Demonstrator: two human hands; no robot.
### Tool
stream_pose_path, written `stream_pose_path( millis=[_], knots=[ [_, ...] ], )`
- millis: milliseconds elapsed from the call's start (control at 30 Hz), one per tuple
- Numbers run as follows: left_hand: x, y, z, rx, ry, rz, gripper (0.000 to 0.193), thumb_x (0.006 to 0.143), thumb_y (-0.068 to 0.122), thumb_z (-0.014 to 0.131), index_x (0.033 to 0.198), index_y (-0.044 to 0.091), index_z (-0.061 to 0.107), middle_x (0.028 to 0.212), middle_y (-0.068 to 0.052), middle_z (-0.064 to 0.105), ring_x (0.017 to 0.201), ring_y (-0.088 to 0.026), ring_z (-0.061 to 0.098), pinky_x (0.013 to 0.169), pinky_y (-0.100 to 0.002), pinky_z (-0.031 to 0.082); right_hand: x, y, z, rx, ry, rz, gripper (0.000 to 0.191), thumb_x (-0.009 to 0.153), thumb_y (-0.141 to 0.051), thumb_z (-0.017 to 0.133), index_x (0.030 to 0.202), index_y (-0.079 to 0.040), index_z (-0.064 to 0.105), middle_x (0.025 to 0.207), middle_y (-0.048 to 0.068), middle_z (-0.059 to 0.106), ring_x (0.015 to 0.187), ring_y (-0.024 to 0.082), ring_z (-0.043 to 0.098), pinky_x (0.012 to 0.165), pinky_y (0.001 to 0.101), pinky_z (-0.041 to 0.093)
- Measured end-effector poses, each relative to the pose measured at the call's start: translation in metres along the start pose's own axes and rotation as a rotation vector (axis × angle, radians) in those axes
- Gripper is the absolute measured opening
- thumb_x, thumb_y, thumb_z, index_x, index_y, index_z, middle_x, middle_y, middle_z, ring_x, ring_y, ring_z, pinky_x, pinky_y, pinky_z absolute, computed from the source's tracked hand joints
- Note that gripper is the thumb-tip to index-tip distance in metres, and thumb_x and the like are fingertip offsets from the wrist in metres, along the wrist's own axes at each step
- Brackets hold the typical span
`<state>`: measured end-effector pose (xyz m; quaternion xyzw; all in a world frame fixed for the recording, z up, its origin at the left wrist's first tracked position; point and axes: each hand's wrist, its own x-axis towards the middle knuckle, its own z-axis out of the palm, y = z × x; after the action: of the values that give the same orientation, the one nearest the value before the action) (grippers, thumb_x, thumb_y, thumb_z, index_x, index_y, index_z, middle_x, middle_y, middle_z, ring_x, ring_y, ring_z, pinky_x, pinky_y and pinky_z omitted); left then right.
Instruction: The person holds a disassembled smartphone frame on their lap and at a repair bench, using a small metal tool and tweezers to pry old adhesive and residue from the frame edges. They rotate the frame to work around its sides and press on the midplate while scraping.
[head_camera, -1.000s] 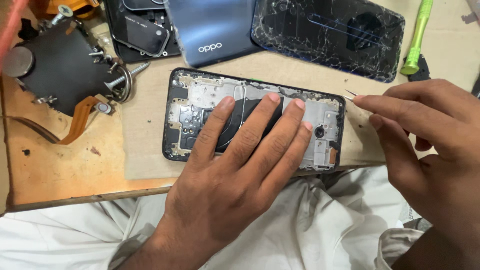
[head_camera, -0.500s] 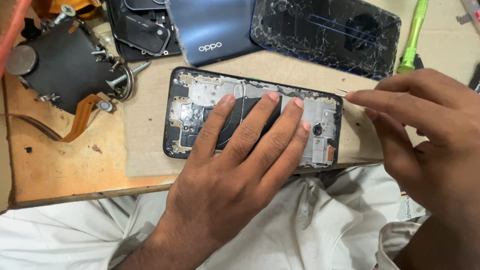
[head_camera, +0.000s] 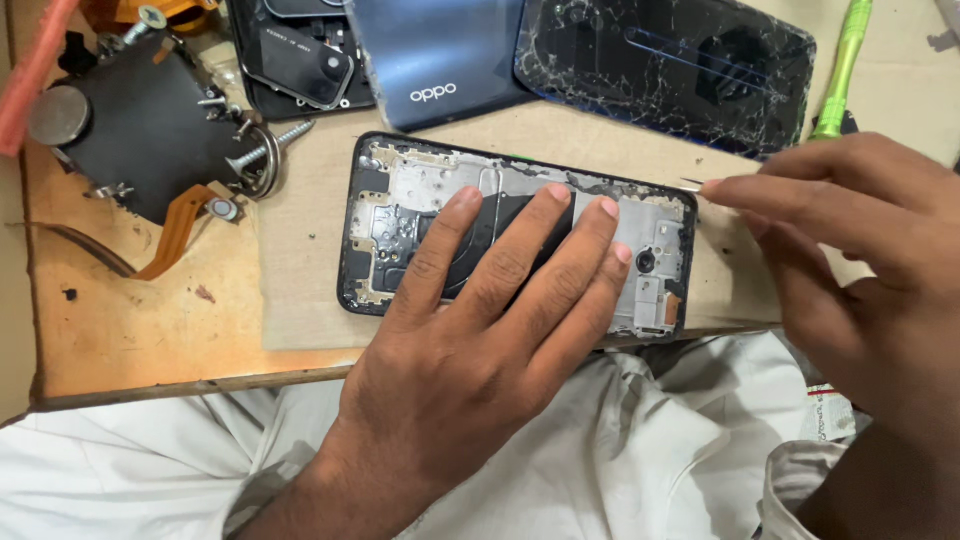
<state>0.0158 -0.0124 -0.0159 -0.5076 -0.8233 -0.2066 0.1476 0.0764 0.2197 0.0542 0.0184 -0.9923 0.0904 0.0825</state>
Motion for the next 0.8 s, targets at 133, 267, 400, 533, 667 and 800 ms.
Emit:
stream_pose_path(
  millis=[133, 267, 400, 533, 667, 800],
  knots=[
    [0.000, 0.000, 0.000, 0.005, -0.007, -0.004, 0.035, 0.109, 0.028, 0.058, 0.141, 0.016, 0.064, 0.153, -0.002, 0.056, 0.144, -0.022, 0.049, 0.124, -0.052, 0.037, -0.009, -0.002, -0.001, 0.022, 0.034, 0.065, 0.034, 0.082, 0.018, 0.072, 0.112, 0.002, 0.075, 0.103, 0.019, 0.072, 0.085, 0.024, 0.072, 0.066, 0.0332, 0.055],
    [-0.001, 0.001, 0.001, 0.007, -0.002, -0.005, 0.035, 0.109, 0.030, 0.057, 0.141, 0.016, 0.064, 0.153, -0.003, 0.055, 0.144, -0.022, 0.048, 0.123, -0.052, 0.037, -0.015, -0.003, 0.004, -0.001, 0.127, 0.020, 0.031, 0.088, 0.014, 0.077, 0.116, 0.003, 0.073, 0.108, 0.018, 0.071, 0.089, 0.024, 0.071, 0.079, 0.0320, 0.057],
    [-0.001, 0.001, 0.002, 0.036, -0.002, -0.004, 0.034, 0.110, 0.030, 0.058, 0.141, 0.017, 0.063, 0.153, -0.001, 0.055, 0.145, -0.021, 0.048, 0.123, -0.052, 0.037, -0.019, -0.005, 0.008, -0.115, 0.182, -0.026, 0.027, 0.088, 0.015, 0.080, 0.112, 0.003, 0.076, 0.107, 0.016, 0.073, 0.091, 0.025, 0.070, 0.079, 0.0327, 0.056],
    [-0.001, 0.001, 0.002, 0.042, -0.012, -0.002, 0.035, 0.109, 0.030, 0.057, 0.141, 0.017, 0.063, 0.153, -0.001, 0.054, 0.145, -0.021, 0.047, 0.123, -0.052, 0.038, -0.022, -0.008, 0.011, -0.110, 0.216, -0.001, 0.020, 0.093, 0.014, 0.081, 0.109, 0.003, 0.076, 0.104, 0.014, 0.073, 0.093, 0.023, 0.070, 0.080, 0.0314, 0.056],
    [-0.001, 0.001, 0.003, 0.030, -0.015, -0.002, 0.035, 0.109, 0.031, 0.057, 0.141, 0.018, 0.063, 0.154, -0.001, 0.054, 0.145, -0.021, 0.047, 0.123, -0.052, 0.037, -0.027, -0.011, 0.013, -0.110, 0.229, 0.019, 0.018, 0.097, 0.012, 0.082, 0.111, 0.002, 0.076, 0.106, 0.013, 0.073, 0.095, 0.022, 0.070, 0.083, 0.0307, 0.056],
    [-0.001, 0.001, 0.004, 0.039, -0.013, -0.003, 0.034, 0.110, 0.031, 0.057, 0.140, 0.018, 0.063, 0.154, -0.001, 0.054, 0.145, -0.021, 0.046, 0.123, -0.052, 0.037, -0.030, -0.011, 0.016, -0.114, 0.242, 0.036, 0.019, 0.095, 0.013, 0.082, 0.110, 0.003, 0.076, 0.106, 0.013, 0.073, 0.095, 0.023, 0.070, 0.082, 0.0313, 0.055]
  ],
)
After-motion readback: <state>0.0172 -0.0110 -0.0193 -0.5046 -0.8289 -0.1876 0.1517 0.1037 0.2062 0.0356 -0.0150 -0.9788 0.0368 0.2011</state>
